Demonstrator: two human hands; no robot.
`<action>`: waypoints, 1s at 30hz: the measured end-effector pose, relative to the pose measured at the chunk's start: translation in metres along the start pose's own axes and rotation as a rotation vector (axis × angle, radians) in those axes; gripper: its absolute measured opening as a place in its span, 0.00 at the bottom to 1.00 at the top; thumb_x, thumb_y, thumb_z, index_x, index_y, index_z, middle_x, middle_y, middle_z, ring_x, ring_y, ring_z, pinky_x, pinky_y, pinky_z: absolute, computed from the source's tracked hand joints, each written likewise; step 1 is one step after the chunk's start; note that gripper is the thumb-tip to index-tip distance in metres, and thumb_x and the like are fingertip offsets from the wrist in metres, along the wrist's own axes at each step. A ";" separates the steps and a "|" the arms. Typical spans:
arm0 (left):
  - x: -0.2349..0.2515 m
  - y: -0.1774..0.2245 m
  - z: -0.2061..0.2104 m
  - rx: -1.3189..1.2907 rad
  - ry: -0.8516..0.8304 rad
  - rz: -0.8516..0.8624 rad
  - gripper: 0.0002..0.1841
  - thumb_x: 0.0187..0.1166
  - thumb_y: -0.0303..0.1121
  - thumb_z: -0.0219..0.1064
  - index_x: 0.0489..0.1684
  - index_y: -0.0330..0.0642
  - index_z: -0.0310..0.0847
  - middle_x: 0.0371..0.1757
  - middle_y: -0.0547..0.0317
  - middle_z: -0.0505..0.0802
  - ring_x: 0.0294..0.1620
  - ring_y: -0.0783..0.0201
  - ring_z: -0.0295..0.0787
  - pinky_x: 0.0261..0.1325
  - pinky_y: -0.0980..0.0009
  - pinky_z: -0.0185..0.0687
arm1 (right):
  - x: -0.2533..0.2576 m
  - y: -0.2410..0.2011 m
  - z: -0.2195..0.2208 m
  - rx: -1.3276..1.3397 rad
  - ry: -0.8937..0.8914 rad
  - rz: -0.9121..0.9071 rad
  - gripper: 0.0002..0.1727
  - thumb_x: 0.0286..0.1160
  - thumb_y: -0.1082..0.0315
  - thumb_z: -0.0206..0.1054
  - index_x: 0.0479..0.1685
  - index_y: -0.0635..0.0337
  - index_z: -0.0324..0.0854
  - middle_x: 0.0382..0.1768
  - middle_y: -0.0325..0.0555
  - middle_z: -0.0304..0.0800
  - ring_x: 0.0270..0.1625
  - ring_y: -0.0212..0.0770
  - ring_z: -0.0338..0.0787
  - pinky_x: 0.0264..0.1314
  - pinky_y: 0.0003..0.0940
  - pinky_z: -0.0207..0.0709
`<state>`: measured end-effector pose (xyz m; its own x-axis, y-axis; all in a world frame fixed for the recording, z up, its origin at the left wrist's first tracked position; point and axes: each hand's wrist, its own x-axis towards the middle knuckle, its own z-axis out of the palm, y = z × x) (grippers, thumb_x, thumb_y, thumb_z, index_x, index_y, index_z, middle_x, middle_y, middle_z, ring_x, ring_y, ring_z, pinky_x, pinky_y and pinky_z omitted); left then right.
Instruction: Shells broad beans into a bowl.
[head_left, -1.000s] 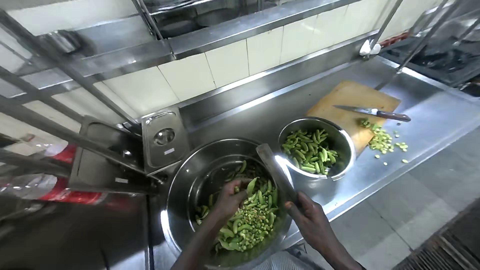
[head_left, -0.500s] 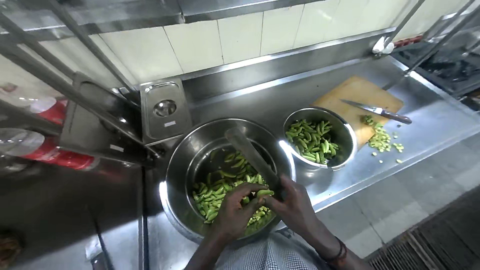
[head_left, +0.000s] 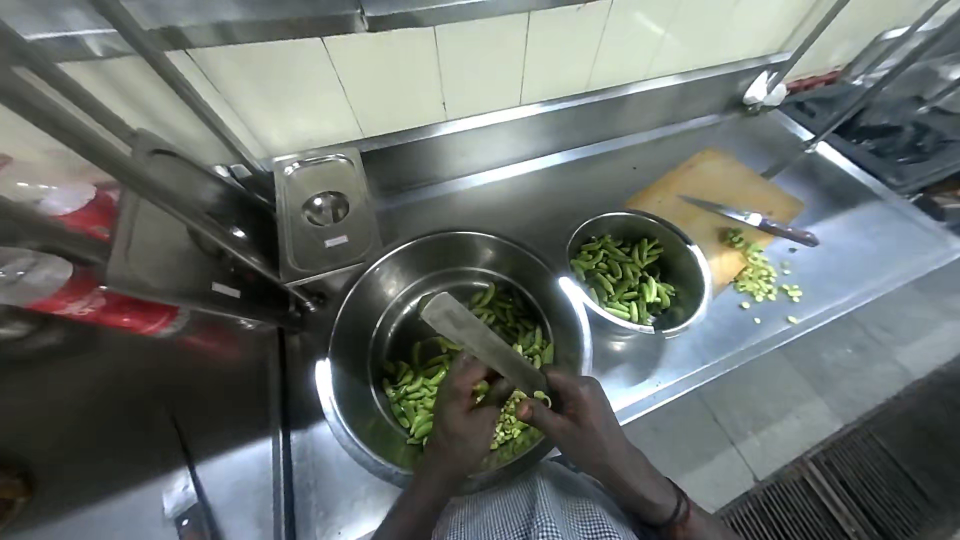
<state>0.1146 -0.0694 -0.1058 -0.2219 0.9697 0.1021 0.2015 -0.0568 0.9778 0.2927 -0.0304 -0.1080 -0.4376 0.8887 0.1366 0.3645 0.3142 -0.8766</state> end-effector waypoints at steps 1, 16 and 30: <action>0.003 0.003 -0.002 -0.113 0.028 -0.107 0.09 0.74 0.25 0.72 0.46 0.49 0.92 0.48 0.63 0.93 0.45 0.69 0.90 0.49 0.71 0.89 | 0.001 0.000 -0.001 -0.019 0.019 -0.020 0.29 0.74 0.30 0.63 0.30 0.49 0.81 0.17 0.30 0.75 0.19 0.27 0.76 0.22 0.29 0.73; 0.000 0.004 -0.009 -0.948 -0.099 -0.629 0.04 0.80 0.25 0.67 0.45 0.41 0.85 0.27 0.55 0.85 0.17 0.74 0.74 0.20 0.81 0.73 | 0.007 -0.008 0.003 -0.022 -0.006 -0.038 0.20 0.69 0.44 0.76 0.35 0.50 0.81 0.21 0.29 0.80 0.22 0.25 0.78 0.25 0.24 0.76; 0.026 0.001 -0.052 -0.722 0.204 -0.499 0.04 0.84 0.26 0.60 0.42 0.47 0.80 0.37 0.57 0.87 0.34 0.61 0.88 0.44 0.59 0.90 | 0.003 0.006 0.000 -0.148 0.039 -0.076 0.28 0.88 0.37 0.49 0.32 0.48 0.80 0.19 0.30 0.73 0.21 0.28 0.75 0.23 0.29 0.73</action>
<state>0.0590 -0.0569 -0.0926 -0.3017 0.8645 -0.4020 -0.5971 0.1574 0.7866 0.2938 -0.0262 -0.1126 -0.4372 0.8720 0.2201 0.4498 0.4239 -0.7861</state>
